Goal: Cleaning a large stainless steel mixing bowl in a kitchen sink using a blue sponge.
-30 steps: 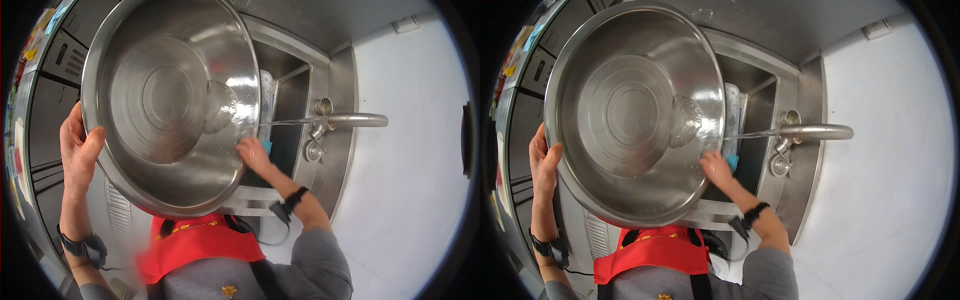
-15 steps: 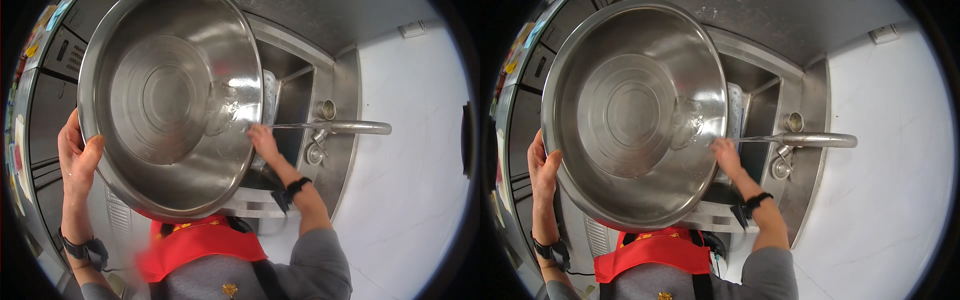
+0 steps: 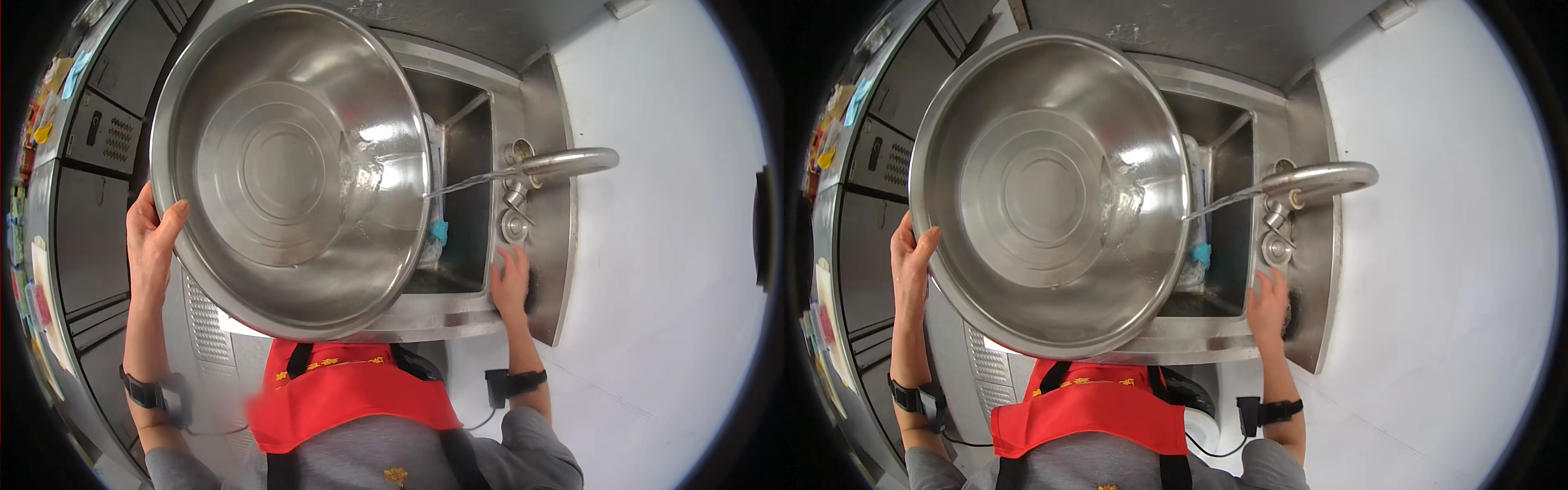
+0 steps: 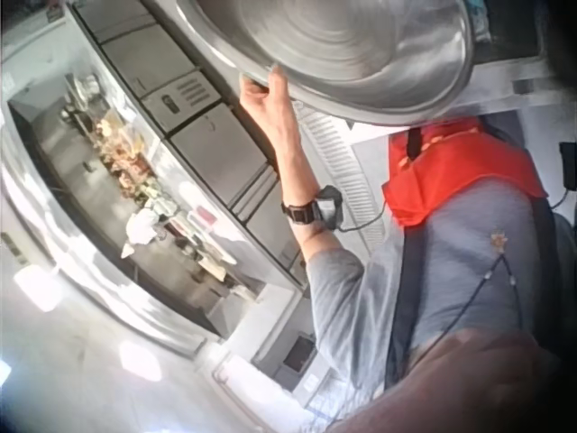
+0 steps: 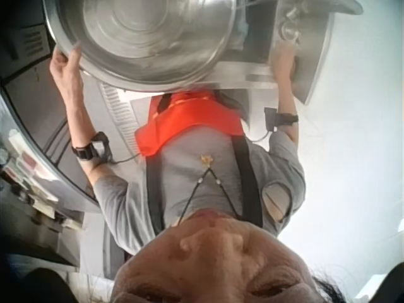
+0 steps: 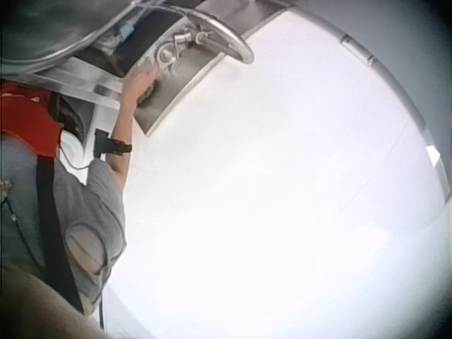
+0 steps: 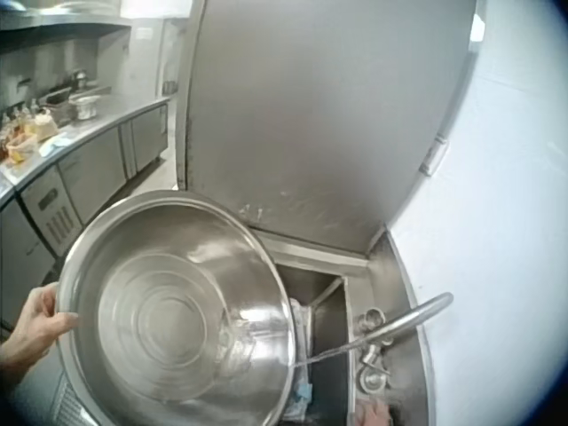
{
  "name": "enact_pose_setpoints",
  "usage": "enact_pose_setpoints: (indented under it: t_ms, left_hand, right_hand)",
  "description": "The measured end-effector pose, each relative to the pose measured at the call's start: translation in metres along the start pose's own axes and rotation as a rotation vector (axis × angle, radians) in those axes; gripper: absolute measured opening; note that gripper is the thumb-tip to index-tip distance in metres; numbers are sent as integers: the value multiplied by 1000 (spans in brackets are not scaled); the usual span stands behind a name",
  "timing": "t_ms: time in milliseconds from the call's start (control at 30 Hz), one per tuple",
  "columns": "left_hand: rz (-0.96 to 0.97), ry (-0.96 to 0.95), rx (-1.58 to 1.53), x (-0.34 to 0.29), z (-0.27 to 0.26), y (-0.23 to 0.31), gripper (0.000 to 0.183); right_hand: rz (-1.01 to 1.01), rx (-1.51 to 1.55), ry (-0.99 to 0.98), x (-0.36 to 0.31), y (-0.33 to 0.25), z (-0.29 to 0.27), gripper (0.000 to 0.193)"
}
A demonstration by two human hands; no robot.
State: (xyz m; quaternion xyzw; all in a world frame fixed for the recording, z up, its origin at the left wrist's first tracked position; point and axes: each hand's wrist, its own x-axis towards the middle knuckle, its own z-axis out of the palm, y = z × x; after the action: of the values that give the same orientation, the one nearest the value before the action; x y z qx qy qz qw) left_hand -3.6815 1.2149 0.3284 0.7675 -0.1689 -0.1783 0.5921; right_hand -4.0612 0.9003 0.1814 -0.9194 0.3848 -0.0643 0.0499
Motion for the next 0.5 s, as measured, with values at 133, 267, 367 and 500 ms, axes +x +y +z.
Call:
enact_pose_setpoints:
  t_ms: [133, 267, 367, 500]
  left_hand:
    - [-67, -62, 51, 9, -5, -11, 21]
    - [-51, -77, 54, 21, 2, -29, 20]
    - [-65, -49, 89, 20, 11, -24, 22]
    - [-252, -111, 324, 24, 18, -14, 22]
  right_hand:
    - [-54, 554, -139, 35, -46, 65, 37]
    - [71, 992, -486, 84, -80, 105, 30]
    - [1007, 2077, -181, 131, -78, 125, 11]
    - [826, 1981, -300, 158, -74, 107, 5]
